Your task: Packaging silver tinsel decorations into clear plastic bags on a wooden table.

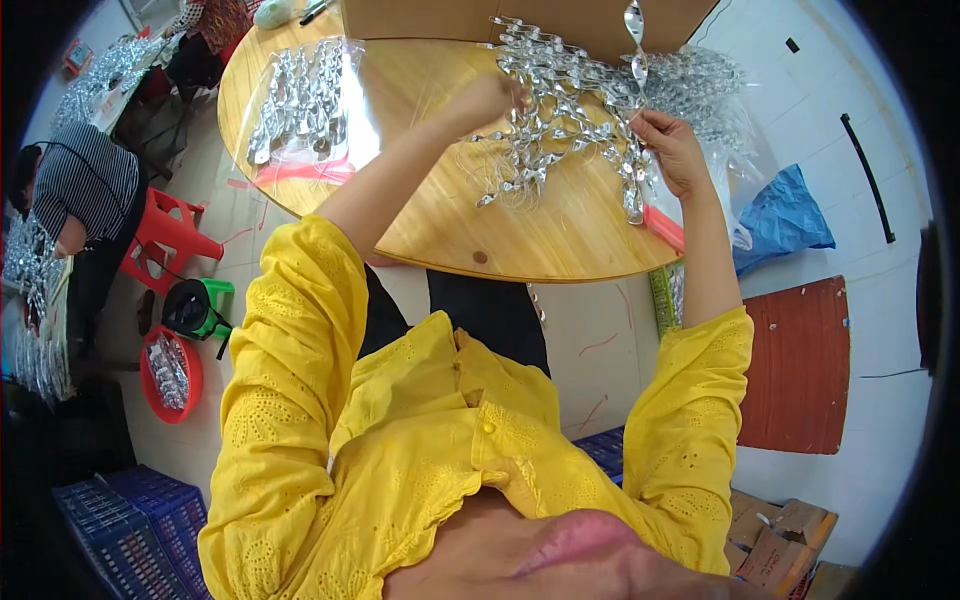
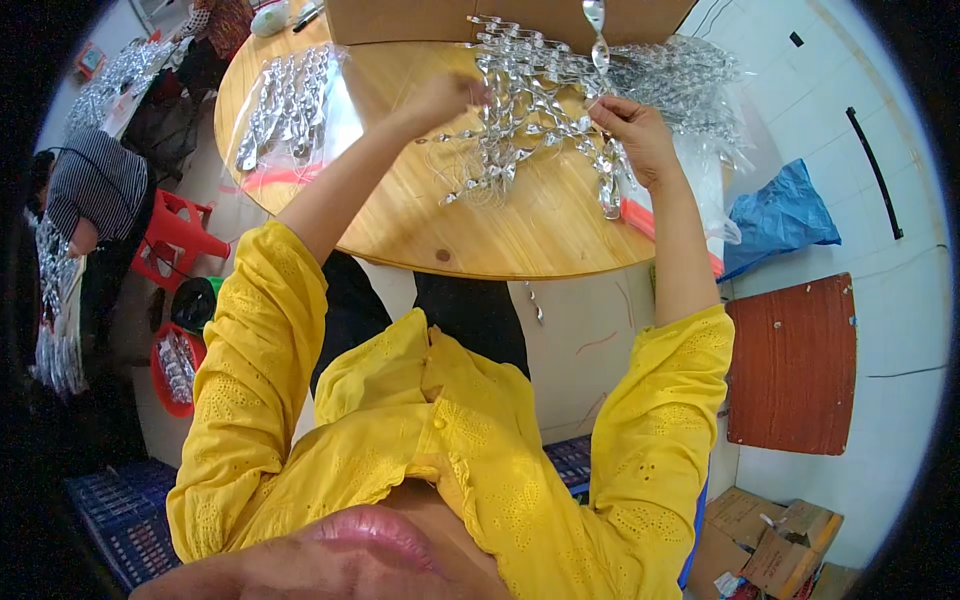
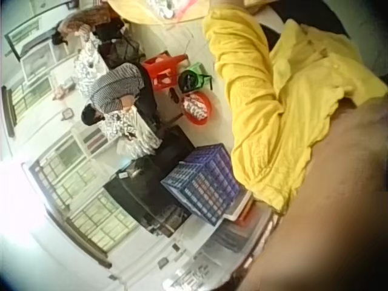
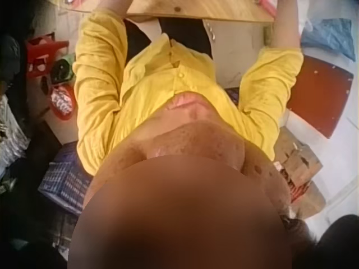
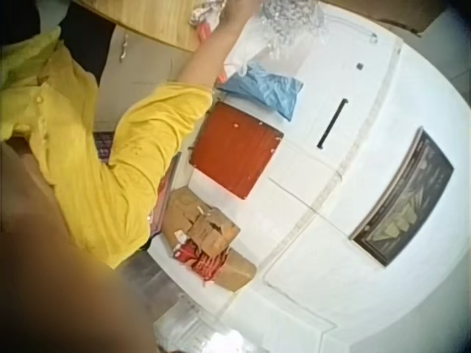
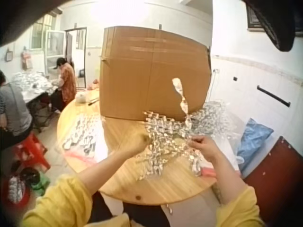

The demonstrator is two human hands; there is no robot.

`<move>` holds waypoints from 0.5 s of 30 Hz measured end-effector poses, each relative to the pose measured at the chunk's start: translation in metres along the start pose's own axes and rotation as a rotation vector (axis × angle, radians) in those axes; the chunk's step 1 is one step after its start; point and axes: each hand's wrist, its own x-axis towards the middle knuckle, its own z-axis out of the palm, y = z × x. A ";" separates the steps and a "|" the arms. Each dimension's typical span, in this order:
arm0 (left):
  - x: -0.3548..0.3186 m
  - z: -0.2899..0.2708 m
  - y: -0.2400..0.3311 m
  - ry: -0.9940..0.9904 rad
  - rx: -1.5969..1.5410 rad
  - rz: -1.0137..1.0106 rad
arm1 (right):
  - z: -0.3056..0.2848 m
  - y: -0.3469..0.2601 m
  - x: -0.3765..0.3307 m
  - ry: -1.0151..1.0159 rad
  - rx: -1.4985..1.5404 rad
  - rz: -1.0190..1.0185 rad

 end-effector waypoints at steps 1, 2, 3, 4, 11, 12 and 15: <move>-0.004 0.010 -0.002 -0.063 0.283 -0.004 | -0.003 0.003 0.003 -0.005 0.256 0.121; -0.008 0.021 -0.012 -0.056 0.282 0.000 | -0.002 0.009 0.006 -0.028 0.392 0.169; -0.013 0.031 -0.022 0.025 0.429 0.127 | -0.004 0.012 0.008 -0.032 0.389 0.163; -0.017 0.037 -0.029 0.101 0.572 0.247 | 0.001 0.012 0.005 -0.192 0.635 0.163; -0.005 -0.017 0.018 -0.039 -0.421 -0.232 | 0.051 0.039 -0.007 -0.569 1.179 -0.005; -0.004 -0.020 0.024 -0.014 -0.703 -0.280 | 0.056 0.042 -0.007 -0.593 1.172 -0.030; 0.002 -0.021 0.041 -0.021 -1.003 -0.369 | 0.066 0.044 -0.009 -0.596 0.918 -0.018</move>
